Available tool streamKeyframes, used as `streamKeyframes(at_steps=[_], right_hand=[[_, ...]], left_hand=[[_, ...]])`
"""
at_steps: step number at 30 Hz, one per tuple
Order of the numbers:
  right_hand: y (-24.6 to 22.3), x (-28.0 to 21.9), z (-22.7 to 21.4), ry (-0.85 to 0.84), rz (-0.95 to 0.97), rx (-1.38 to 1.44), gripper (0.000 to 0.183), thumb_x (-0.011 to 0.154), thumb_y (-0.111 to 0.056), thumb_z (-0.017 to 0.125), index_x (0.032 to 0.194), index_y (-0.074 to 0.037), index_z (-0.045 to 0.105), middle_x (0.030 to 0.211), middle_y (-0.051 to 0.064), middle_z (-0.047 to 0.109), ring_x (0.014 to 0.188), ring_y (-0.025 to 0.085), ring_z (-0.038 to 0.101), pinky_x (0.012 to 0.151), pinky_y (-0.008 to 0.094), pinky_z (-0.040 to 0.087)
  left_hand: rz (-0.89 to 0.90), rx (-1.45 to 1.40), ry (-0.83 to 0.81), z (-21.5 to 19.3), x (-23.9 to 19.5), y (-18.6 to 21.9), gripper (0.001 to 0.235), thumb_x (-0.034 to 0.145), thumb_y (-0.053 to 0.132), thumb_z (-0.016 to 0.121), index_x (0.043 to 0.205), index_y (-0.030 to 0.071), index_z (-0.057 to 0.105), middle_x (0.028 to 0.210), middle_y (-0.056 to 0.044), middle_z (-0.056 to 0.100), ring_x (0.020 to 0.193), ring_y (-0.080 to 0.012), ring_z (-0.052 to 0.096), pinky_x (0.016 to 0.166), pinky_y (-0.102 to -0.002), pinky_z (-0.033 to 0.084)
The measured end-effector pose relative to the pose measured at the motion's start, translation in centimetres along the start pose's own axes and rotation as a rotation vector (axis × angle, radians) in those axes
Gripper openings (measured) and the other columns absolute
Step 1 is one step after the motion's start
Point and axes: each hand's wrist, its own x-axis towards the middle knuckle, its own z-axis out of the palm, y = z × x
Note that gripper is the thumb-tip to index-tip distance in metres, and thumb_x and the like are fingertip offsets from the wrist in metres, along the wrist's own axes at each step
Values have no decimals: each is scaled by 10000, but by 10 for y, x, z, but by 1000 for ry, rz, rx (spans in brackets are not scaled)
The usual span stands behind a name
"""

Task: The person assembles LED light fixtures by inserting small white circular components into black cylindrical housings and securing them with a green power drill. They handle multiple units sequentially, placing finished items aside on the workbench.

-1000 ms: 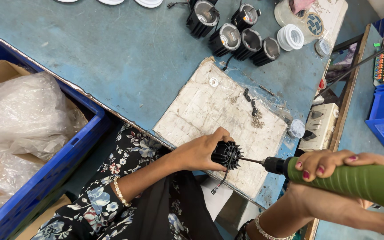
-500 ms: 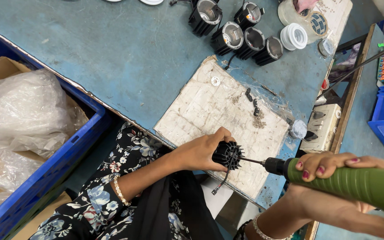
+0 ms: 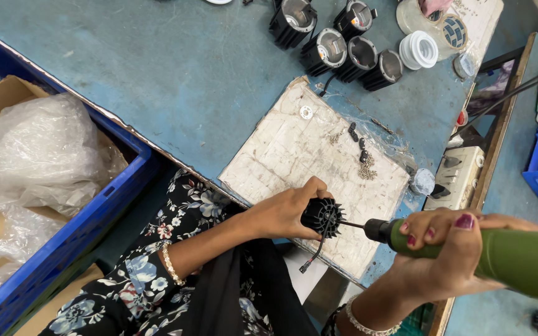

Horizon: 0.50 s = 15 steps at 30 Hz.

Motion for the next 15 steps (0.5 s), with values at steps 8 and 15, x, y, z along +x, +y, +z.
streamKeyframes(at_steps=[8,15], right_hand=[[-7,12,-9,5,-6,92,145,1035,-12,590,1088,-41,459,621,65,435,441,132,432,453,309,401],[-13,13,2,-40,-43,-13,139,1001,-63,577,1055,-64,448,588,50,394,385,123,386,423,312,380]], left_hand=[[39,-16,24,-3,-3,2,818,714,286,914,1252,84,332,1260,-203,683,1062,-425,709,904,-453,568],[48,7,25,-3,-2,2,822,709,302,921,1245,77,339,1239,-215,676,1074,-420,699,919,-451,559]])
